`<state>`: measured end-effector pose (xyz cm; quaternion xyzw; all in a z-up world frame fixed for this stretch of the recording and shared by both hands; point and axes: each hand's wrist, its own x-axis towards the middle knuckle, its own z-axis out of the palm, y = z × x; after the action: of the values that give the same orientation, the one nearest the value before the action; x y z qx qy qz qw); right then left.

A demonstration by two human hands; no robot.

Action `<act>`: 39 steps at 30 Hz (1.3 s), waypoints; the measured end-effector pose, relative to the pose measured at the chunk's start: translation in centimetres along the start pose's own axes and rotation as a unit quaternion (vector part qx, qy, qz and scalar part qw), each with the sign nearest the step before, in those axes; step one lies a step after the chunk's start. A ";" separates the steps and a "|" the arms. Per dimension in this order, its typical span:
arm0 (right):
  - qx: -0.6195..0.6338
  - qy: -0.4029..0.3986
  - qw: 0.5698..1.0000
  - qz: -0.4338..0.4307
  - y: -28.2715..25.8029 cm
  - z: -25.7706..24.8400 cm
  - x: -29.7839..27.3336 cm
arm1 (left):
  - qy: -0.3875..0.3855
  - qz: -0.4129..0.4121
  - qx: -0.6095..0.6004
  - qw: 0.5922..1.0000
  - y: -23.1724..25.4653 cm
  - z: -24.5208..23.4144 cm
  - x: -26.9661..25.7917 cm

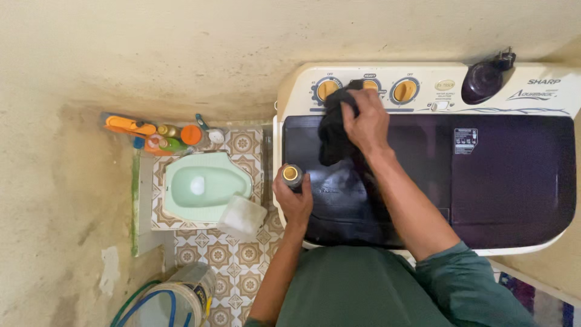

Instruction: The person wipes the exterior surfaces and control knobs of a twin-tub washing machine with a cloth after applying a liquid from a small bottle.

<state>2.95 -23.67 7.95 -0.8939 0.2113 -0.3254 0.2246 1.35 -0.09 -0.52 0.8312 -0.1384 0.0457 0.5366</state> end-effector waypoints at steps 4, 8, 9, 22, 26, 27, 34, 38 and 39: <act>-0.107 -0.017 0.994 -0.005 2.4 -2.8 2.1 | -0.001 0.016 -0.002 1.000 -0.3 0.1 -0.3; -0.165 -0.101 0.979 -0.058 3.8 -3.1 2.4 | 0.005 0.010 0.006 1.000 0.1 0.4 -0.3; -0.166 -0.106 0.979 -0.050 4.0 -3.2 2.2 | 0.006 0.005 0.007 1.000 0.1 0.3 -0.1; -0.168 -0.012 0.986 -0.015 6.0 -1.3 -1.6 | 0.014 0.021 0.019 1.000 0.0 0.5 0.0; -0.149 -0.048 0.985 0.071 6.2 -3.5 -3.2 | 0.008 0.008 0.003 1.000 0.2 0.5 0.0; -0.140 -0.061 0.984 0.094 6.2 -4.4 -3.6 | 0.008 0.010 0.002 1.000 0.2 0.4 0.0; -0.125 0.065 0.989 0.053 5.6 -8.4 -2.2 | 0.007 0.016 0.015 1.000 -0.5 0.6 -0.3; -0.287 0.003 0.956 0.057 6.0 -4.7 -1.0 | 0.003 0.019 0.016 1.000 -0.8 0.7 -0.4; -0.362 -0.015 0.930 0.058 5.8 -3.1 -1.4 | 0.006 0.017 0.012 1.000 -0.8 0.6 -0.4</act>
<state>-1.48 -28.50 6.31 -0.9056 0.3626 -0.1994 -0.0931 1.18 -0.24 -1.53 0.8347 -0.1490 0.0614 0.5266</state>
